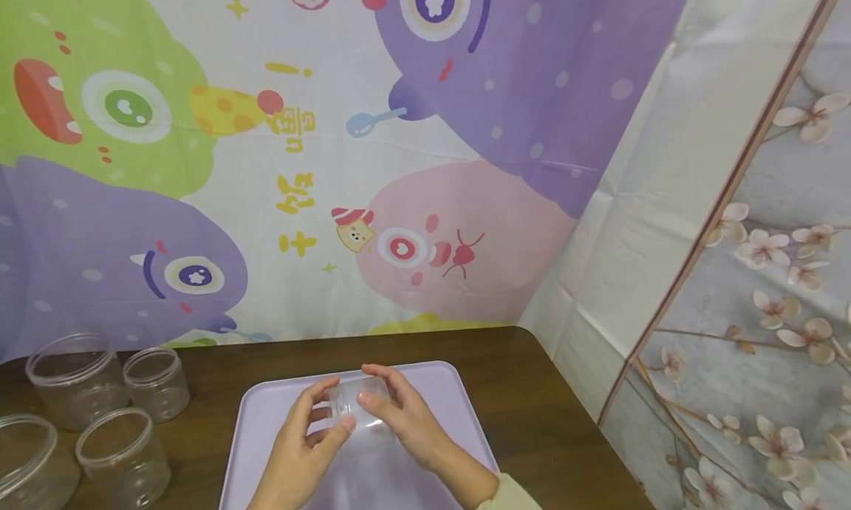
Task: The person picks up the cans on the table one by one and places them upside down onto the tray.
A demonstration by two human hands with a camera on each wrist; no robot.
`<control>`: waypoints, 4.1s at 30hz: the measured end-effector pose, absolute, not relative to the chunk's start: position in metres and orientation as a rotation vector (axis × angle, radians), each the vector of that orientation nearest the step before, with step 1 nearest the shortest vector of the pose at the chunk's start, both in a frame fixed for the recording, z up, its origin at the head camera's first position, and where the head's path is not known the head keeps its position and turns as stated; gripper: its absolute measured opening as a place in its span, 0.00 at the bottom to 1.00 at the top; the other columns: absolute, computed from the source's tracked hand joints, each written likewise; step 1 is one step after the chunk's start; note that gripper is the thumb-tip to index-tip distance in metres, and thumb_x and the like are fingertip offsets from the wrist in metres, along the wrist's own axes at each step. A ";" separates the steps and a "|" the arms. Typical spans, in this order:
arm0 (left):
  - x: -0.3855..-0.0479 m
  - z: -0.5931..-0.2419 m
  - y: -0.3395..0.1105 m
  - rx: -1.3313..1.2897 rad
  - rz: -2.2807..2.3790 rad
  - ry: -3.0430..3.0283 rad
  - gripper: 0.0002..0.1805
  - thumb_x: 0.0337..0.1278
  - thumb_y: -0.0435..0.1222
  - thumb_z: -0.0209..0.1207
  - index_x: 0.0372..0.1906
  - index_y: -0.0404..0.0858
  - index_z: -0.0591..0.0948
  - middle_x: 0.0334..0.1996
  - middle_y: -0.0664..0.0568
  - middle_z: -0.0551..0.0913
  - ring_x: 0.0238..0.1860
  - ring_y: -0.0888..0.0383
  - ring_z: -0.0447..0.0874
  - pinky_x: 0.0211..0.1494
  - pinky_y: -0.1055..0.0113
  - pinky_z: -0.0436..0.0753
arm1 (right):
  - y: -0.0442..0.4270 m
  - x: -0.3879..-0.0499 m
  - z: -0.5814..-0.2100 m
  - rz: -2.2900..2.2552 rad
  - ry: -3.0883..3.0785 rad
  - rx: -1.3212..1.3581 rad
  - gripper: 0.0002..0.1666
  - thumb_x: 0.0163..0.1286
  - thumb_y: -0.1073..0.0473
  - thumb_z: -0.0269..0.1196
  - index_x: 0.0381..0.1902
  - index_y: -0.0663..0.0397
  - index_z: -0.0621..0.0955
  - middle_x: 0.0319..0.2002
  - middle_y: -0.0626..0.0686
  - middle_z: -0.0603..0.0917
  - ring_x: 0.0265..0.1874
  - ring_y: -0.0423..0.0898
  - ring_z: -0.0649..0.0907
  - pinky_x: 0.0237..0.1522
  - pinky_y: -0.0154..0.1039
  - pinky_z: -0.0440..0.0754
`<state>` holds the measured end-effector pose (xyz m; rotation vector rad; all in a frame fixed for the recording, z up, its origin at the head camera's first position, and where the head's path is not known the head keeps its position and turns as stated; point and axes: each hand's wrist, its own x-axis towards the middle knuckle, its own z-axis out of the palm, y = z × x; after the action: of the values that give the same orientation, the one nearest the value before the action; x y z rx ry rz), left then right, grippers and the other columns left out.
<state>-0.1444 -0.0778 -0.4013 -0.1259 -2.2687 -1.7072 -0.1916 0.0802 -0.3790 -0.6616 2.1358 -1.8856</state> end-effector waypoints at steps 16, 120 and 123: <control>-0.142 -0.402 -0.076 -0.132 -1.746 -2.265 0.27 0.58 0.42 0.60 0.62 0.46 0.67 0.56 0.43 0.70 0.53 0.48 0.74 0.46 0.69 0.82 | 0.077 -0.190 -0.382 -1.917 2.174 -0.614 0.29 0.66 0.48 0.58 0.63 0.51 0.69 0.66 0.56 0.67 0.62 0.49 0.67 0.56 0.39 0.72; -0.119 -0.502 -0.294 0.931 -1.279 -1.763 0.37 0.36 0.42 0.75 0.59 0.54 0.75 0.57 0.67 0.72 0.60 0.69 0.66 0.53 0.84 0.67 | 0.140 -0.219 -0.387 -1.931 2.396 -0.342 0.25 0.66 0.52 0.60 0.57 0.56 0.70 0.63 0.61 0.69 0.53 0.53 0.75 0.36 0.49 0.85; -0.124 -0.515 -0.303 0.945 -1.315 -1.764 0.41 0.33 0.42 0.76 0.60 0.54 0.73 0.61 0.65 0.69 0.64 0.67 0.62 0.63 0.78 0.68 | 0.142 -0.222 -0.389 -1.922 2.415 -0.318 0.26 0.65 0.52 0.60 0.57 0.57 0.70 0.61 0.62 0.70 0.50 0.51 0.76 0.36 0.51 0.85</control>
<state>-0.1236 -0.3031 -0.5150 0.9451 -1.7644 -1.3153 -0.2220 0.1424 -0.3888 -0.3182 2.4147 -1.9217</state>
